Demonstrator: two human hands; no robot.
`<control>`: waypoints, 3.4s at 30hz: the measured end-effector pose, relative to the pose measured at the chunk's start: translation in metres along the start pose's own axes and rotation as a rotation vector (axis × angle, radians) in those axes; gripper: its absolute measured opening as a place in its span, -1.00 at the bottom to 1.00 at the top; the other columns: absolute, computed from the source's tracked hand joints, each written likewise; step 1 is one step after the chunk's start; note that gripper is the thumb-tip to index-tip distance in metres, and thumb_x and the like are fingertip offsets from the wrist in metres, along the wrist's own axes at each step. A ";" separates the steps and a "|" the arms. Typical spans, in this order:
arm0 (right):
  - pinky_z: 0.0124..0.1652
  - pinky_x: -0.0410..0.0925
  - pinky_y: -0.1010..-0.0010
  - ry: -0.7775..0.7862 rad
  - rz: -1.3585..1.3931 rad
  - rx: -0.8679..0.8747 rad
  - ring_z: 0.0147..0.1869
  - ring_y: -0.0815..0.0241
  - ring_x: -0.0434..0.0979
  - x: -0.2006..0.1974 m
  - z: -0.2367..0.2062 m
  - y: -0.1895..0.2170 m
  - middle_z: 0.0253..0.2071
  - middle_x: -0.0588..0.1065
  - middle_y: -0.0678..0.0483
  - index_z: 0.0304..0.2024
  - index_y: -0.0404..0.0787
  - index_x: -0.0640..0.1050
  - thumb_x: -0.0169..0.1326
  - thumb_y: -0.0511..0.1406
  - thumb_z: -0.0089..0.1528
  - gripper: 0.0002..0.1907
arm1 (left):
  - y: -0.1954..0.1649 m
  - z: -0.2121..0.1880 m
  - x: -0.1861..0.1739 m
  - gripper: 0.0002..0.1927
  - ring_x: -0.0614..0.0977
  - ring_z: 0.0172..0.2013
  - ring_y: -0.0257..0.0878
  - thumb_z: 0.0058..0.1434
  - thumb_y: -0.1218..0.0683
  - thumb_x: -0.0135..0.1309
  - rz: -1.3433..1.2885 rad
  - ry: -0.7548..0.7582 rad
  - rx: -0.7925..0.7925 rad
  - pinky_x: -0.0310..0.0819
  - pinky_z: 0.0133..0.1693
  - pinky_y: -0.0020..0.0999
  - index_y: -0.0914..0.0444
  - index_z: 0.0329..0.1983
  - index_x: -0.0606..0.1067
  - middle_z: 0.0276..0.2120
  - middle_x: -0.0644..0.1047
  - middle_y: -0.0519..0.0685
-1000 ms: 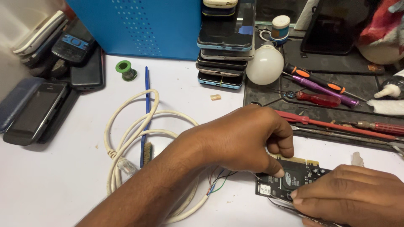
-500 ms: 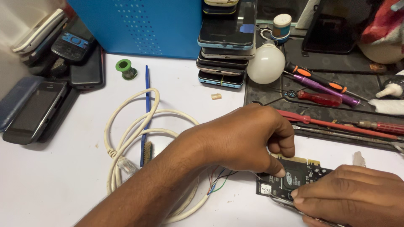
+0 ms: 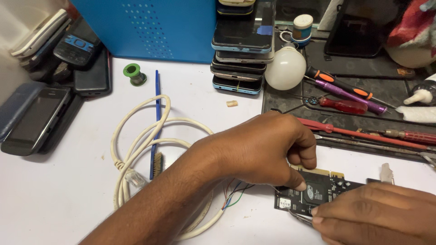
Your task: The person uses tweezers to remove small components from a graphics card on a workbench. They flip the card over and continue removing parts from the other side.
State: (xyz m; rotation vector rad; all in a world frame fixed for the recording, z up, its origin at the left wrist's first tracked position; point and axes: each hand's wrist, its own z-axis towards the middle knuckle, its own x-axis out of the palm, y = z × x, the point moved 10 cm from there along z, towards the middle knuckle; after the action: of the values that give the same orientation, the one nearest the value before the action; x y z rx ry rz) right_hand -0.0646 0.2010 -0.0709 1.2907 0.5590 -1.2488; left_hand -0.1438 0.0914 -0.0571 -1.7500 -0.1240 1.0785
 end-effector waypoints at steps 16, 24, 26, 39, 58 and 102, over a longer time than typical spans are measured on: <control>-0.16 0.51 0.44 -0.026 -0.028 0.207 -0.07 0.34 0.68 0.042 -0.045 -0.038 -0.09 0.70 0.33 0.08 0.22 0.61 0.30 -0.05 0.16 -0.59 | 0.002 0.000 0.001 -0.70 0.68 -0.38 -0.35 -0.20 0.16 0.40 0.006 0.013 -0.045 0.62 -0.28 -0.42 0.25 -0.34 0.63 -0.43 0.67 -0.10; -0.13 0.50 0.42 0.033 -0.128 0.372 -0.09 0.41 0.68 0.055 -0.061 -0.061 -0.09 0.72 0.38 0.02 0.34 0.68 0.29 -0.01 0.18 -0.67 | 0.001 0.000 -0.001 -0.72 0.67 -0.40 -0.34 -0.20 0.16 0.40 0.026 0.006 -0.041 0.59 -0.31 -0.41 0.26 -0.37 0.62 -0.44 0.66 -0.09; -0.10 0.51 0.37 0.200 -0.159 0.522 -0.09 0.43 0.70 0.067 -0.069 -0.078 -0.07 0.73 0.38 0.00 0.38 0.71 0.27 0.00 0.16 -0.66 | 0.002 0.001 0.000 -0.71 0.67 -0.40 -0.34 -0.20 0.15 0.40 0.021 0.007 -0.038 0.59 -0.32 -0.42 0.25 -0.37 0.62 -0.45 0.66 -0.09; -0.16 0.50 0.46 -0.095 0.044 0.304 -0.09 0.42 0.69 0.026 -0.029 -0.037 -0.15 0.67 0.40 -0.10 0.27 0.68 0.33 -0.02 0.19 -0.77 | 0.006 0.002 0.002 -0.72 0.65 -0.41 -0.37 -0.17 0.15 0.41 -0.027 0.021 -0.052 0.60 -0.33 -0.43 0.25 -0.36 0.61 -0.45 0.65 -0.11; -0.19 0.51 0.52 -0.029 0.013 0.326 -0.11 0.45 0.70 0.035 -0.037 -0.044 -0.12 0.66 0.42 -0.09 0.30 0.71 0.32 -0.03 0.20 -0.78 | 0.003 0.001 0.001 -0.72 0.66 -0.41 -0.37 -0.17 0.15 0.41 -0.010 0.009 -0.011 0.59 -0.33 -0.43 0.26 -0.37 0.62 -0.46 0.65 -0.12; -0.10 0.46 0.53 -0.035 -0.012 0.311 -0.11 0.43 0.62 0.047 -0.057 -0.044 -0.15 0.62 0.25 0.04 0.19 0.68 0.28 -0.09 0.18 -0.65 | 0.002 0.001 0.002 -0.74 0.67 -0.42 -0.38 -0.18 0.17 0.39 -0.019 0.021 -0.022 0.61 -0.34 -0.44 0.25 -0.40 0.60 -0.48 0.65 -0.12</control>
State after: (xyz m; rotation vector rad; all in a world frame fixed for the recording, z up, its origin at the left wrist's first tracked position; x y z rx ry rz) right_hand -0.0716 0.2437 -0.1448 1.5210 0.3560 -1.4042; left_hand -0.1441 0.0925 -0.0599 -1.7764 -0.1399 1.0483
